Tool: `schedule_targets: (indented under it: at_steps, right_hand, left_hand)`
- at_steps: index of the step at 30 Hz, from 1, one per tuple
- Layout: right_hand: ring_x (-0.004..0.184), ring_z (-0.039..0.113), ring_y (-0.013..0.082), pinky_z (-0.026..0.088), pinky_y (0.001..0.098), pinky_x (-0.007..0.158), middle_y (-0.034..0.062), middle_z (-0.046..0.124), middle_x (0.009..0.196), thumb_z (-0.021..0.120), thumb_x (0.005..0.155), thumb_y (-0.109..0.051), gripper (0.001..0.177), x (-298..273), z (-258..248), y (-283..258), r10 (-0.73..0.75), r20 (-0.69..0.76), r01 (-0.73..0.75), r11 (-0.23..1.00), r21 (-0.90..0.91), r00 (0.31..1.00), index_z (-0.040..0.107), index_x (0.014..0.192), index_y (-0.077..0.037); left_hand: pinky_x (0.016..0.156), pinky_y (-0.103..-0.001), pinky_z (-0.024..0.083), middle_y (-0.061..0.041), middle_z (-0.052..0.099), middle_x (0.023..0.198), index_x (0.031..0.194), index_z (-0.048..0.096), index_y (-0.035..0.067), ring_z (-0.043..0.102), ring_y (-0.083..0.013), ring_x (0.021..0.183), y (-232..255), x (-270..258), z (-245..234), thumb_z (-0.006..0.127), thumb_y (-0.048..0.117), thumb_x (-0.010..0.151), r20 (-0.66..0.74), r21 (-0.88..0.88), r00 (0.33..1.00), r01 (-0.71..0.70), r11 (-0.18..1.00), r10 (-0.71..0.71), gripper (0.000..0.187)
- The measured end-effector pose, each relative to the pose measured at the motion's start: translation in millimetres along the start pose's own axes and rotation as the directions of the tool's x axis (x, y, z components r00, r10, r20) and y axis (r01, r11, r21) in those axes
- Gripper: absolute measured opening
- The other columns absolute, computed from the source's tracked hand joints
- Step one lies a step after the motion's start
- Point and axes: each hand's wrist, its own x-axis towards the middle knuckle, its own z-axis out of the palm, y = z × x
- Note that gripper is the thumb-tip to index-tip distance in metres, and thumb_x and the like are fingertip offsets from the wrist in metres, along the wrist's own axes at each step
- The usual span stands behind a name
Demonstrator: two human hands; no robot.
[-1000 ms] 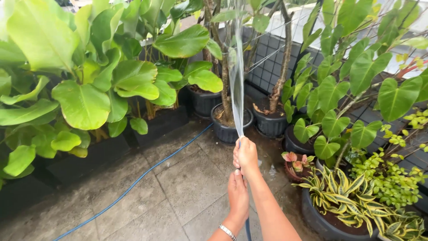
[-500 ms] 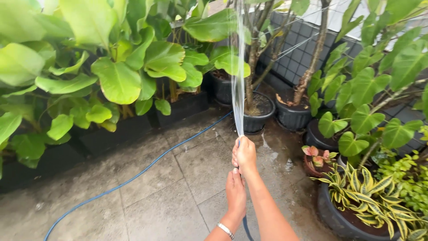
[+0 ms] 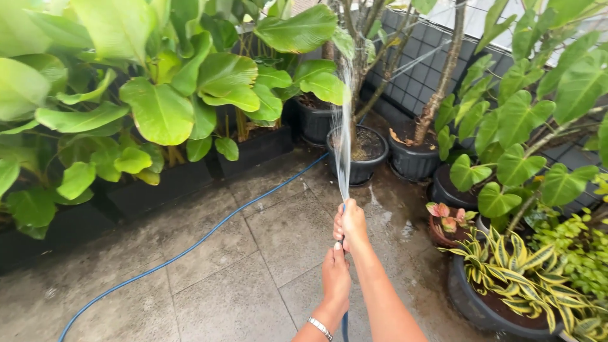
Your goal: Watering various potted plants in a garden area using a hose.
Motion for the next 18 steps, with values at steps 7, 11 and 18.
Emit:
schedule_targets:
  at_steps: [7,11,18]
  right_hand:
    - [0.039,0.017,0.015,0.013,0.0302,0.036,0.003,0.024,0.05,0.034,0.078,-0.024,0.016,25,-41,-28,0.044,-0.157,-0.023,0.99,0.138,0.987,0.036,0.067,-0.013]
    - [0.038,0.016,0.0151,0.012,0.0305,0.035,0.0031,0.024,0.048,0.033,0.073,-0.019,0.011,45,-75,-47,0.027,-0.272,0.033,0.976,0.214,0.962,0.035,0.065,-0.012]
    - [0.042,0.013,0.014,0.01,0.0312,0.038,0.0012,0.022,0.052,0.031,0.082,-0.016,0.016,69,-185,-57,0.137,-0.485,0.072,0.919,0.387,0.863,0.032,0.066,-0.013]
  left_hand:
    - [0.054,-0.028,0.024,0.003,0.031,0.065,0.073,0.043,0.014,0.028,-0.01,0.06,-30,38,48,0.045,0.037,0.101,0.101,-0.037,0.993,-0.055,0.998,0.059,0.036]
    - [0.053,-0.028,0.024,0.003,0.033,0.063,0.072,0.044,0.014,0.029,-0.0098,0.059,-35,46,86,0.047,0.037,0.1,0.173,0.009,0.984,-0.048,0.999,0.046,0.036]
    - [0.056,-0.028,0.027,0.003,0.039,0.065,0.074,0.045,0.013,0.03,-0.011,0.06,-53,28,160,0.046,0.037,0.099,0.353,0.253,0.924,0.054,0.966,-0.144,0.034]
